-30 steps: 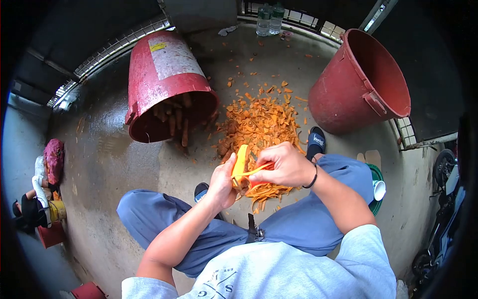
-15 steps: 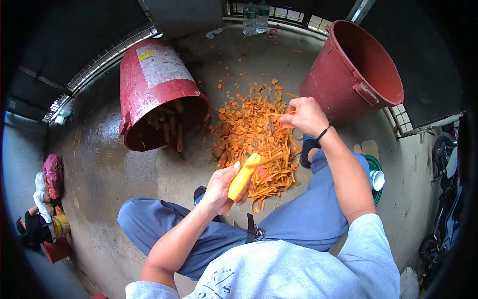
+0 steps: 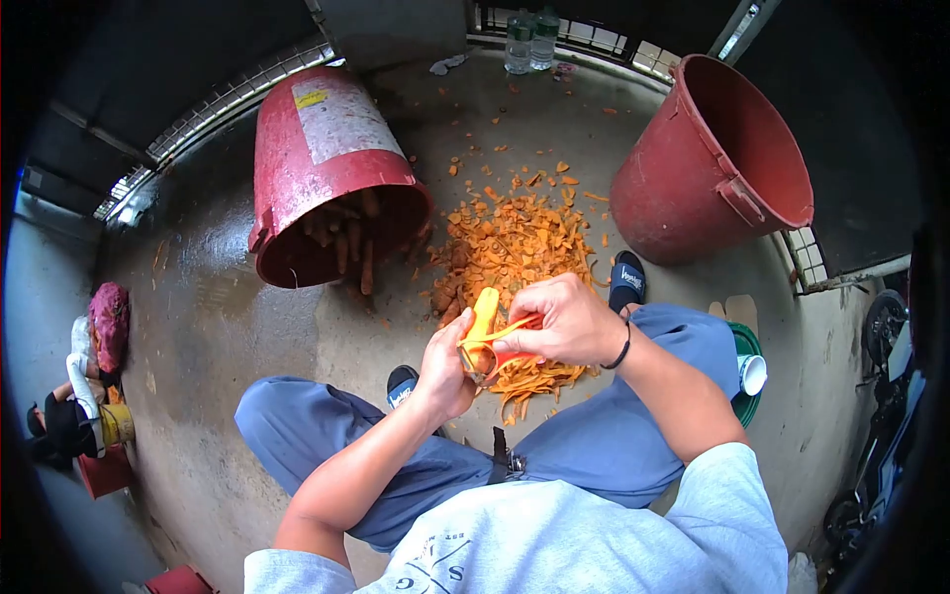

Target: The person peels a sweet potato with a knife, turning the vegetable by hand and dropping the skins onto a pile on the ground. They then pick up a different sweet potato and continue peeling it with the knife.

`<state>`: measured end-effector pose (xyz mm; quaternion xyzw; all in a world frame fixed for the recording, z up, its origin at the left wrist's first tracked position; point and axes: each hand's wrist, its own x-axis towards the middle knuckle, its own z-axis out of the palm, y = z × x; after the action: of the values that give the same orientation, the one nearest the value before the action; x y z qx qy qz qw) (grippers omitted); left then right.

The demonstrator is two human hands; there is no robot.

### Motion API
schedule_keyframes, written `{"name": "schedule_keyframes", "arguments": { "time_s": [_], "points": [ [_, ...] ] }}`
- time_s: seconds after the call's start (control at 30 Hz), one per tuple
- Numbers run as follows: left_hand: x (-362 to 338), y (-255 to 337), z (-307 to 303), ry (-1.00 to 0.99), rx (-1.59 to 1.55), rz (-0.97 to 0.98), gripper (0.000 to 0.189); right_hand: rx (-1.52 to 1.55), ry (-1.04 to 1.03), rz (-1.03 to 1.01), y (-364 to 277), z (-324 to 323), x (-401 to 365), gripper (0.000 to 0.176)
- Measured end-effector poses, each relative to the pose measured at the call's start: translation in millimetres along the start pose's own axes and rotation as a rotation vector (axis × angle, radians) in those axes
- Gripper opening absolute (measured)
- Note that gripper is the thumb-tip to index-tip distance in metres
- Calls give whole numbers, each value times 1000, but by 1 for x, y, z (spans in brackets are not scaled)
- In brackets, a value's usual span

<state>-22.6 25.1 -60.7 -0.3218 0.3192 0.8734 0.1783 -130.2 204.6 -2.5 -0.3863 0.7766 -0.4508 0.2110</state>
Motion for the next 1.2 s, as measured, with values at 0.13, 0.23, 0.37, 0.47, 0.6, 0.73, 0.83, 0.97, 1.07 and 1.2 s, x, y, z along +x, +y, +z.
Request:
{"name": "schedule_keyframes", "arguments": {
  "time_s": [0.13,0.23,0.37,0.47,0.6,0.73,0.83,0.97,1.07,1.2],
  "points": [
    [-4,0,-6,-109,33,3,39,32,-23,143,12,-25,3,30],
    [-15,8,-8,-192,97,-38,37,-385,238,263,66,-59,6,34],
    [-12,10,-2,-79,38,-45,37,-321,363,318,69,-70,3,35],
    [-2,2,-16,-14,-60,-98,35,258,100,286,36,-31,-8,23],
    [2,-3,-13,-11,-64,-98,40,56,-20,-47,-7,4,-6,25],
    [-8,1,3,-38,-57,-97,47,55,-43,46,-13,-1,-3,28],
    [-8,-2,-1,-80,-23,-95,44,77,-59,67,-12,-6,-2,27],
    [-9,-3,1,-72,27,-60,40,112,-27,116,-5,-16,-2,25],
    [-4,-7,-12,-228,-7,-55,37,-73,63,241,13,-41,1,33],
    [-12,-1,-6,-164,-9,-76,38,-347,399,284,43,-72,-2,33]
  ]
}}
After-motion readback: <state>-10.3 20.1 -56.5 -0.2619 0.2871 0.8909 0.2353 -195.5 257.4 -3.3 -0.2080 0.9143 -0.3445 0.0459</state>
